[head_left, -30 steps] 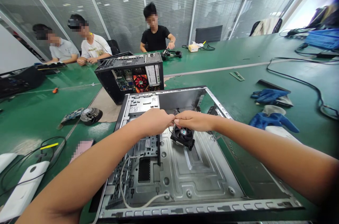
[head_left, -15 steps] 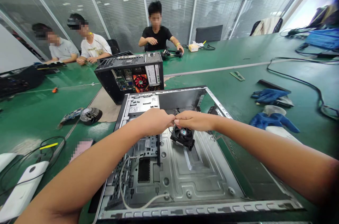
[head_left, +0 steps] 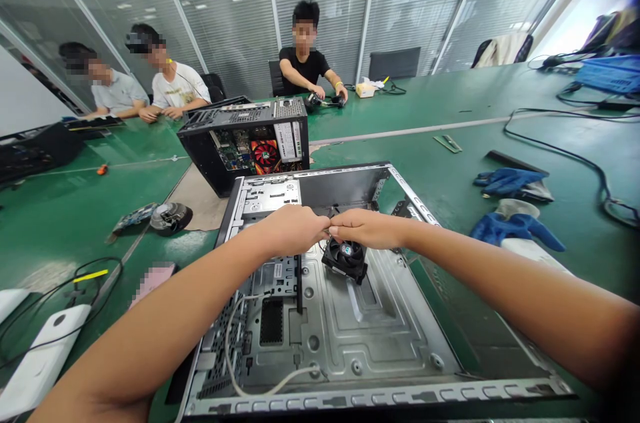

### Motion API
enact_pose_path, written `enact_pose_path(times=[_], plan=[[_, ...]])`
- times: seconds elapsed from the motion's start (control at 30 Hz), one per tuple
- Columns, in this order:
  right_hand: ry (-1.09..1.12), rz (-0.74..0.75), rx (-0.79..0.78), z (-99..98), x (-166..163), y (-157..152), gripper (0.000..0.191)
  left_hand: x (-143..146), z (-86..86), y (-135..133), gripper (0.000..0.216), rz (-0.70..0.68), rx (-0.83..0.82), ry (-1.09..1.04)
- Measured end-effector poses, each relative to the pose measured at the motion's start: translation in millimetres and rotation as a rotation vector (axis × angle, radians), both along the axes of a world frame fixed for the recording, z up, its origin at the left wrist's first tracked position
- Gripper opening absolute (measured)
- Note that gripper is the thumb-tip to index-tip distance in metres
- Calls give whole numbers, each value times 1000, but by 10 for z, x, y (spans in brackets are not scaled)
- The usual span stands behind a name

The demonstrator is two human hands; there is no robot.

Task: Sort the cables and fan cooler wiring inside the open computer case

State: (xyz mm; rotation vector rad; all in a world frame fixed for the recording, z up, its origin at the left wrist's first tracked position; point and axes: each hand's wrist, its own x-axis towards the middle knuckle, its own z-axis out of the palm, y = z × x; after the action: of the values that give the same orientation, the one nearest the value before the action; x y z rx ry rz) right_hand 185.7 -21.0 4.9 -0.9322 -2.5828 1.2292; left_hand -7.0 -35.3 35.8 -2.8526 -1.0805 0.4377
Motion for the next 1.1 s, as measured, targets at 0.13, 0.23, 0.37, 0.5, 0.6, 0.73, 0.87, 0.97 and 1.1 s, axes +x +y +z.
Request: enact_pose_path(times=[0.13, 0.23, 0.37, 0.5, 0.6, 0.73, 0.87, 0.97, 1.1], plan=[[-20, -13, 70, 0, -7, -17, 27, -1, -4, 10, 39, 25, -13, -28], [-13, -11, 87, -10, -8, -16, 27, -1, -7, 13, 39, 29, -24, -35], [3, -13, 33, -13, -1, -2, 29, -5, -15, 17, 40, 15, -16, -27], [19, -7, -2, 6, 5, 3, 32, -22, -32, 24, 41, 1, -10, -48], [27, 5, -13, 16, 7, 3, 34, -38, -41, 29, 39, 7, -25, -89], [31, 10, -5, 6, 4, 0, 35, -39, -26, 24, 37, 20, -37, -96], [-18, -27, 147, 6, -20, -26, 30, -27, -3, 28, 39, 33, -47, -76], [-114, -31, 331, 30, -39, -65, 28, -41, -12, 59, 40, 44, -125, -111], [-194, -36, 489, 59, -44, -111, 27, -81, -16, 115, 36, -1, -292, -259]])
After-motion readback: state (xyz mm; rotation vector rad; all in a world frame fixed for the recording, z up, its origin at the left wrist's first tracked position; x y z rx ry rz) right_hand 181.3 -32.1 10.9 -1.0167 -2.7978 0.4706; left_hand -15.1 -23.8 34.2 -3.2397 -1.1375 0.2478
